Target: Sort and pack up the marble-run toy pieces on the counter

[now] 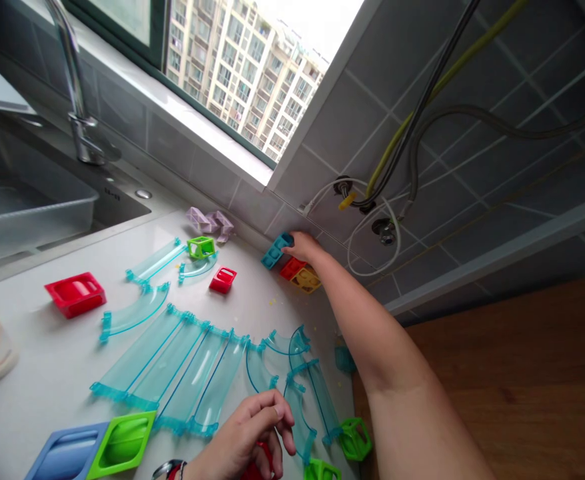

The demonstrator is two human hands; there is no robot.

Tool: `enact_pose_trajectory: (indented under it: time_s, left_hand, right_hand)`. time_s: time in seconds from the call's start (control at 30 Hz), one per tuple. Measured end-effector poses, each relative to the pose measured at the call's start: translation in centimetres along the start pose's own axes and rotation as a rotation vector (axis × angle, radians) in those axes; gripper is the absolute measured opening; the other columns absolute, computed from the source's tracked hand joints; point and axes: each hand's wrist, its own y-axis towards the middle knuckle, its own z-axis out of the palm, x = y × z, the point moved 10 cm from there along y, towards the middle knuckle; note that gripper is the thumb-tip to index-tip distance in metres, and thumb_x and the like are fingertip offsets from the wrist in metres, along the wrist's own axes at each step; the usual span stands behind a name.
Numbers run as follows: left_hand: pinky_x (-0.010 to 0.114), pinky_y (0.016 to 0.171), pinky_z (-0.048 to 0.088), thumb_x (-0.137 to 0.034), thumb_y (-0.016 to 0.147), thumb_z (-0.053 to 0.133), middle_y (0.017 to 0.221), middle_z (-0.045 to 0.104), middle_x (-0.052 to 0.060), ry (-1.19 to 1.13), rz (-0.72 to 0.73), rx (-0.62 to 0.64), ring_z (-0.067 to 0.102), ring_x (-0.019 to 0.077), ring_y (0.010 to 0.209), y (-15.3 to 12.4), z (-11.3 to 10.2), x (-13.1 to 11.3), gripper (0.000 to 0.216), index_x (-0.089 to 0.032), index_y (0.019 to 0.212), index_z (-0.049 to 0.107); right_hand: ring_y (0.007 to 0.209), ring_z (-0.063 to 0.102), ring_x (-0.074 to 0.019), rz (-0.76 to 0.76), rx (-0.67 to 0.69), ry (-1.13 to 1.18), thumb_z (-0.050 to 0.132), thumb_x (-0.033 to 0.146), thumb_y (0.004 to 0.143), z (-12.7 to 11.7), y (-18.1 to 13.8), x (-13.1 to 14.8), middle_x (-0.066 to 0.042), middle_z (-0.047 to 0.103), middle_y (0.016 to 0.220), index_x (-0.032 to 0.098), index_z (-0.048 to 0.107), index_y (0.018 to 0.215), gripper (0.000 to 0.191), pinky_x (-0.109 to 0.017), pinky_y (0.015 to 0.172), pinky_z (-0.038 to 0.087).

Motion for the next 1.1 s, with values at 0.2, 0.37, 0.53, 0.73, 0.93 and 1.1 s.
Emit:
enact_pose_trajectory:
  time_s: [0.2,0.37,0.53,0.73,0.93,1.1]
  left_hand:
    - [0.019,0.039,0.031,-0.055,0.076,0.062,0.070,0.073,0.004,-0.012,-0.007,0.008,0.059,0.0102,0.044,0.0,0.4,0.0,0.038,-0.020,0.086,0.056]
    - [0.017,0.039,0.032,-0.053,0.076,0.061,0.070,0.074,0.004,-0.014,-0.004,0.007,0.060,0.0097,0.044,0.1,0.4,-0.1,0.035,-0.019,0.086,0.056]
    - [0.017,0.040,0.033,-0.052,0.077,0.060,0.073,0.075,0.005,-0.021,0.003,0.005,0.060,0.0093,0.045,-0.1,0.3,-0.3,0.035,-0.019,0.087,0.056]
    - [0.017,0.041,0.032,-0.051,0.078,0.060,0.072,0.074,0.005,0.001,0.009,0.006,0.061,0.0093,0.046,-0.3,0.4,-0.3,0.034,-0.018,0.086,0.056]
    - [0.017,0.041,0.032,-0.053,0.078,0.060,0.072,0.074,0.005,-0.001,0.004,0.004,0.060,0.0096,0.046,-0.2,0.2,-0.1,0.036,-0.018,0.086,0.056]
    - [0.017,0.041,0.032,-0.053,0.079,0.060,0.072,0.074,0.005,0.003,0.011,0.009,0.060,0.0093,0.046,-0.3,0.3,-0.3,0.036,-0.018,0.087,0.055]
  right_hand:
    - [0.112,0.069,-0.0254,-0.049,0.067,0.014,0.067,0.038,0.101,0.8,-0.6,-0.6,-0.010,0.068,0.129,0.018,0.066,0.127,0.034,-0.049,0.099,0.057]
    - [0.115,0.067,-0.0262,-0.040,0.064,0.014,0.067,0.036,0.101,0.9,-1.2,-1.6,-0.010,0.066,0.132,0.018,0.064,0.131,0.035,-0.049,0.099,0.057]
    - [0.115,0.068,-0.0262,-0.048,0.067,0.023,0.068,0.037,0.100,1.1,-1.5,-2.5,-0.010,0.067,0.132,0.018,0.066,0.128,0.034,-0.050,0.100,0.056]
    - [0.113,0.070,-0.0266,-0.041,0.045,0.044,0.079,0.032,0.090,0.8,-1.9,-3.1,-0.010,0.076,0.123,0.020,0.073,0.124,0.037,-0.040,0.100,0.054]
    - [0.104,0.072,-0.0255,-0.010,0.070,0.030,0.081,0.036,0.089,0.7,-1.8,-4.1,-0.008,0.077,0.113,0.016,0.073,0.116,0.035,-0.044,0.096,0.057]
    - [0.099,0.073,-0.0222,0.017,0.071,0.050,0.072,0.039,0.098,0.9,-1.9,-4.9,-0.007,0.076,0.110,0.015,0.072,0.111,0.027,-0.044,0.093,0.059]
